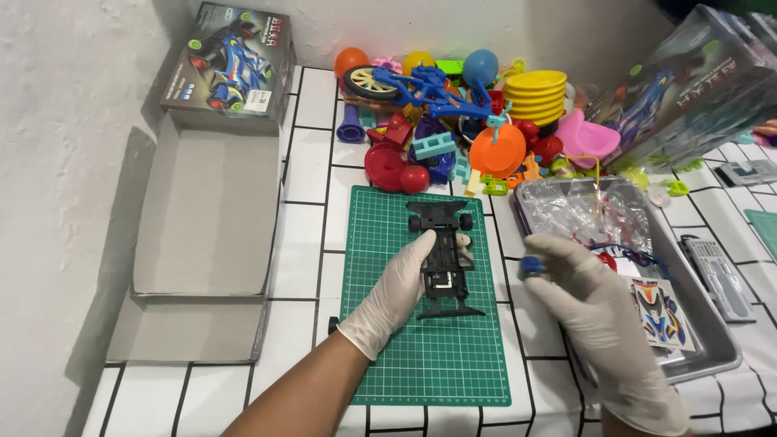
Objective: Assembling a toy car chassis by installing gears, axles, and motor components on a workspace.
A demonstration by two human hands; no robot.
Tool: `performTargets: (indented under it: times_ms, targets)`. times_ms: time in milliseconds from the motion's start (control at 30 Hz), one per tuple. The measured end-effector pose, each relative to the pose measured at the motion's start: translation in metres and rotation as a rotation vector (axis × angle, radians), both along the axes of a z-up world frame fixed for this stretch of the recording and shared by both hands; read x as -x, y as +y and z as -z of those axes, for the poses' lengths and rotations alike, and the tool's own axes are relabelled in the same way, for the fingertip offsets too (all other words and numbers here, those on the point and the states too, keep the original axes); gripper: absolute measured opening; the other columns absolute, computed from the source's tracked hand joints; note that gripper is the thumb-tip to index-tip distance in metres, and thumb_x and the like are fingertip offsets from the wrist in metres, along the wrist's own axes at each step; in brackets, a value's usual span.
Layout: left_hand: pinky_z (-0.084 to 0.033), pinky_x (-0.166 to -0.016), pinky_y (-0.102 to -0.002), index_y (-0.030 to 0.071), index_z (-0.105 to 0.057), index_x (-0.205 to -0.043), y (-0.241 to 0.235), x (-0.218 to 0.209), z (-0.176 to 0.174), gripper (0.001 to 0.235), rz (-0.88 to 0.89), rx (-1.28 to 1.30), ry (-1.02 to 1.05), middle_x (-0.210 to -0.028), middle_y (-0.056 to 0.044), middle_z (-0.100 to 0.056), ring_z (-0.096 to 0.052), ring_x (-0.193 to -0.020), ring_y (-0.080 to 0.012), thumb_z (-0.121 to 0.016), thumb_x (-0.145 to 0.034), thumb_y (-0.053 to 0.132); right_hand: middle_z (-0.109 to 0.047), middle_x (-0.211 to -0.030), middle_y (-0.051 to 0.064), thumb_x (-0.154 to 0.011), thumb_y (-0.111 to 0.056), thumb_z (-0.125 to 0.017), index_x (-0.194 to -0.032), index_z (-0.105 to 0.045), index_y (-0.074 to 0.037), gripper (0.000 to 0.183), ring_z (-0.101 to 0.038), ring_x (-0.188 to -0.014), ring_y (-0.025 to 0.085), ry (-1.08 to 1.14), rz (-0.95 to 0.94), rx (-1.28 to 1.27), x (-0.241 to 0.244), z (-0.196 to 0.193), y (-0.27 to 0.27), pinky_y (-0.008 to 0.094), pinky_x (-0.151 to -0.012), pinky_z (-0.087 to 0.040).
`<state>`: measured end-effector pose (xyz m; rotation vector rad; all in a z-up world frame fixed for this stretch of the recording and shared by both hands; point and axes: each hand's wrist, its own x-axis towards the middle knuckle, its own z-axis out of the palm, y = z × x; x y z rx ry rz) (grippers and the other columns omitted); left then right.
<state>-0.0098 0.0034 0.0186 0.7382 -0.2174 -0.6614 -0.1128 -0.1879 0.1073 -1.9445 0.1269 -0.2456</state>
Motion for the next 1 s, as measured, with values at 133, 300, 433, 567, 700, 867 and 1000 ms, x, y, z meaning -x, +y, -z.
performTargets:
  times_ms: [133,300,433,567,700,867,1000]
  targets:
    - [-0.056,-0.09,-0.031,0.009,-0.076,-0.119,0.003,0.007,-0.013,0.052,-0.084,-0.452,-0.286,-0.109,-0.007,-0.078,-0.072,-0.101,-0.0184,-0.038,-0.103,0.041,-0.069,-0.091,0.016,-0.09,0.005,-0.067,-0.125,-0.074,-0.002,0.036,-0.055,-0.071,0.022,0.201,0.306,-0.106,0.02,-0.027,-0.032,0.026,-0.07,-0.038]
    - [-0.038,-0.059,-0.036,0.014,-0.047,-0.069,-0.003,0.01,0.015,0.042,-0.296,-0.814,-0.605,-0.064,0.001,-0.044,-0.042,-0.059,-0.0135,-0.048,-0.106,0.035,-0.07,-0.116,0.009,-0.092,0.008,-0.066,-0.125,-0.073,0.0,0.034,-0.054,-0.089,0.02,0.438,0.402,0.035,0.042,-0.026,-0.083,0.031,-0.079,-0.042]
    - [-0.042,-0.055,-0.034,0.014,-0.055,-0.072,-0.002,0.012,-0.001,0.038,-0.336,-1.083,-0.573,-0.059,0.002,-0.052,-0.049,-0.054,-0.0139,-0.055,-0.104,0.035,-0.065,-0.087,0.012,-0.092,-0.005,-0.071,-0.128,-0.078,-0.008,0.037,-0.053,-0.078,0.022,0.629,0.357,0.283,0.058,0.004,-0.127,0.031,-0.074,-0.039]
    - [-0.048,-0.062,-0.035,0.013,-0.056,-0.073,-0.003,0.012,-0.012,0.039,-0.292,-1.284,-0.522,-0.058,0.003,-0.057,-0.054,-0.055,-0.0152,-0.056,-0.104,0.037,-0.072,-0.088,0.009,-0.089,-0.015,-0.071,-0.117,-0.08,-0.019,0.03,-0.059,-0.075,0.021,0.845,0.346,0.573,0.058,0.002,-0.123,0.032,-0.072,-0.045]
    - [-0.052,-0.099,-0.043,0.0,-0.066,-0.129,-0.003,0.006,0.005,0.057,-0.311,-1.376,-0.612,-0.119,-0.016,-0.074,-0.07,-0.112,-0.0337,-0.053,-0.099,0.047,-0.071,-0.085,0.013,-0.09,-0.017,-0.063,-0.119,-0.078,-0.02,0.033,-0.055,-0.067,0.025,0.96,0.419,0.599,0.056,-0.013,-0.102,0.036,-0.062,-0.045]
    - [-0.049,-0.065,-0.041,0.012,-0.062,-0.077,-0.001,0.006,0.006,0.044,-0.262,-1.56,-0.683,-0.063,-0.002,-0.062,-0.061,-0.062,-0.0232,-0.056,-0.104,0.047,-0.077,-0.104,0.008,-0.092,-0.016,-0.07,-0.109,-0.075,-0.014,0.019,-0.068,-0.09,0.025,1.082,0.394,0.634,0.054,-0.002,-0.104,0.036,-0.079,-0.051]
    - [-0.053,-0.07,-0.043,0.011,-0.069,-0.085,-0.001,0.009,0.006,0.043,-0.276,-1.578,-0.706,-0.072,-0.005,-0.07,-0.067,-0.071,-0.0267,-0.056,-0.103,0.047,-0.078,-0.091,0.008,-0.085,-0.017,-0.07,-0.097,-0.072,-0.015,0.013,-0.067,-0.081,0.025,1.017,0.359,0.74,0.057,0.02,-0.115,0.037,-0.069,-0.049]
